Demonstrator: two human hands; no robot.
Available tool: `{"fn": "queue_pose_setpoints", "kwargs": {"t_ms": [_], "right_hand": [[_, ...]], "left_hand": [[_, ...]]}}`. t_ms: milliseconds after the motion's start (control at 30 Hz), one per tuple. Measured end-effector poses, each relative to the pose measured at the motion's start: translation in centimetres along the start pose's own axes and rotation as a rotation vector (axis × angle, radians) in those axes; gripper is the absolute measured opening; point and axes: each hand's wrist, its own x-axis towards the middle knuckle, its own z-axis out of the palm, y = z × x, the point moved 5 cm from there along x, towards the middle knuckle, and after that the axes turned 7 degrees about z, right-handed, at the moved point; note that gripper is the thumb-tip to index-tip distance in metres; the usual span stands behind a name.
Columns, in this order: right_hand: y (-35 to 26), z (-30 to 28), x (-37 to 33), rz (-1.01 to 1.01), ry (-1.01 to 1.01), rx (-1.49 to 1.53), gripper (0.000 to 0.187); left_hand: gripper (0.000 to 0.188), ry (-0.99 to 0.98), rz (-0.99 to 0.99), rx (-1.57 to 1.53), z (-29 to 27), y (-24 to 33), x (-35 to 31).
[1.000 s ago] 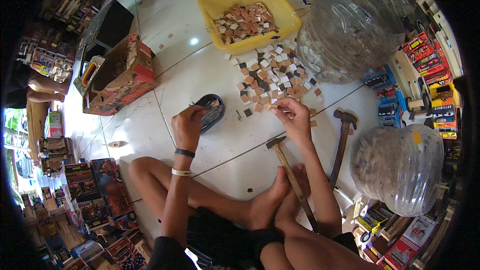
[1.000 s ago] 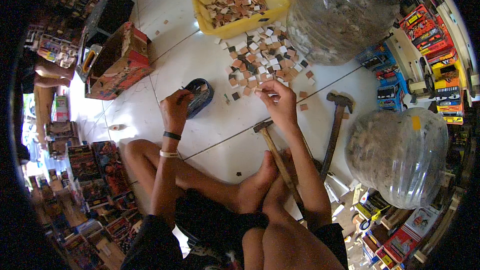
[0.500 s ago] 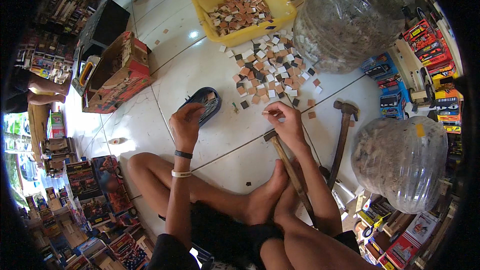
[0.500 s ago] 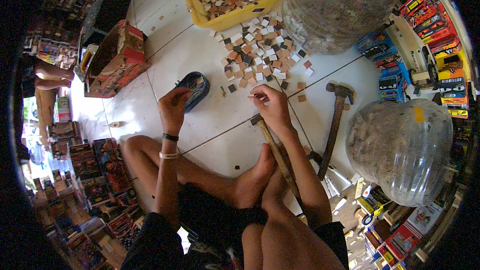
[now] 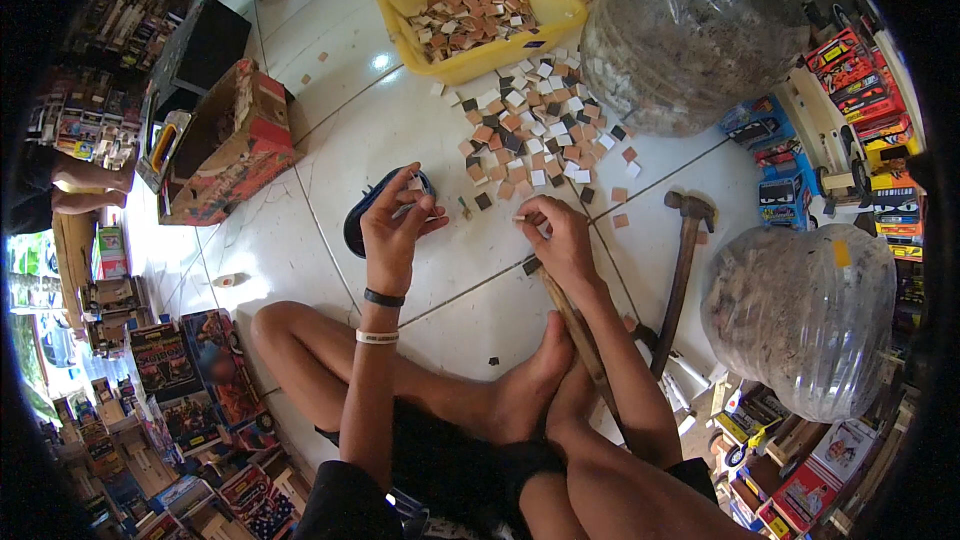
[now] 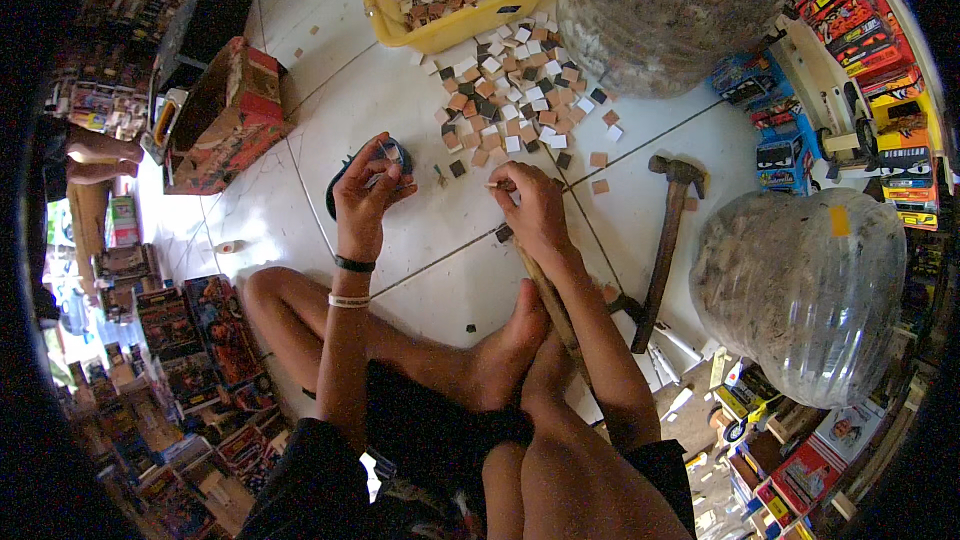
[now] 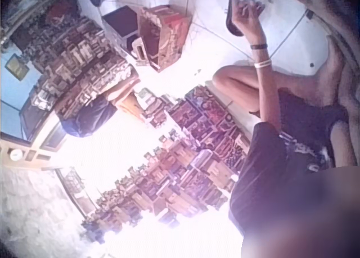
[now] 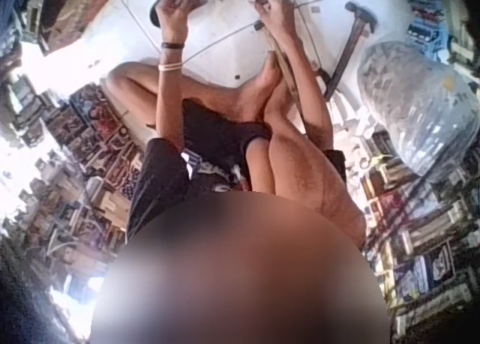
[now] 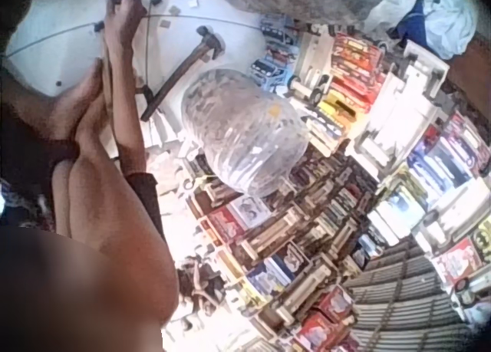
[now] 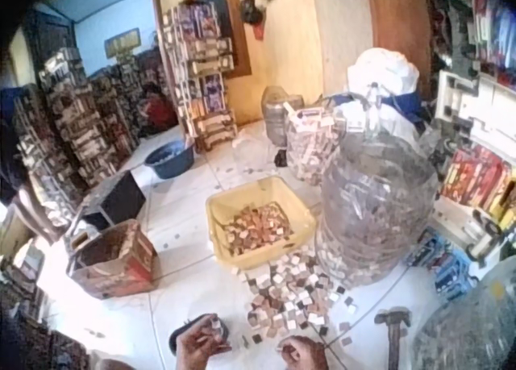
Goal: The person sits on the floor and repeatedly picks up small wooden blocks and nails, then uses a hammer to drive the nails into the blocks. The person places the assembled pieces into a yellow tray.
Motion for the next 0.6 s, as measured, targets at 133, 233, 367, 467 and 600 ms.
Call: {"fn": "queue_pose_setpoints", "kwargs": {"t_ms": [133, 233, 367, 467, 600], "right_hand": [[0.2, 0.5, -0.2, 0.026, 0.037, 0.025, 0.019], [0.4, 0.9, -0.4, -0.004, 0.063, -0.064, 0.02], [0.5, 1.1, -0.3, -0.053, 0.097, -0.094, 0.019], [0.5, 1.2, -0.2, -0.068, 0.108, -0.089, 0.018], [0.3, 1.1, -0.3, -0.068, 0.119, -0.131, 0.019]], "left_hand": [[0.054, -0.003, -0.003, -0.08, 1.4, -2.0, -0.3], [0.048, 0.012, 0.005, -0.139, 3.4, -4.4, -0.2], [0.027, 0.053, -0.02, -0.209, 5.8, -7.0, -0.4], [0.02, 0.112, 0.027, -0.259, 6.7, -7.7, -0.6], [0.016, 0.18, 0.027, -0.249, 6.8, -8.2, -0.7]]}}
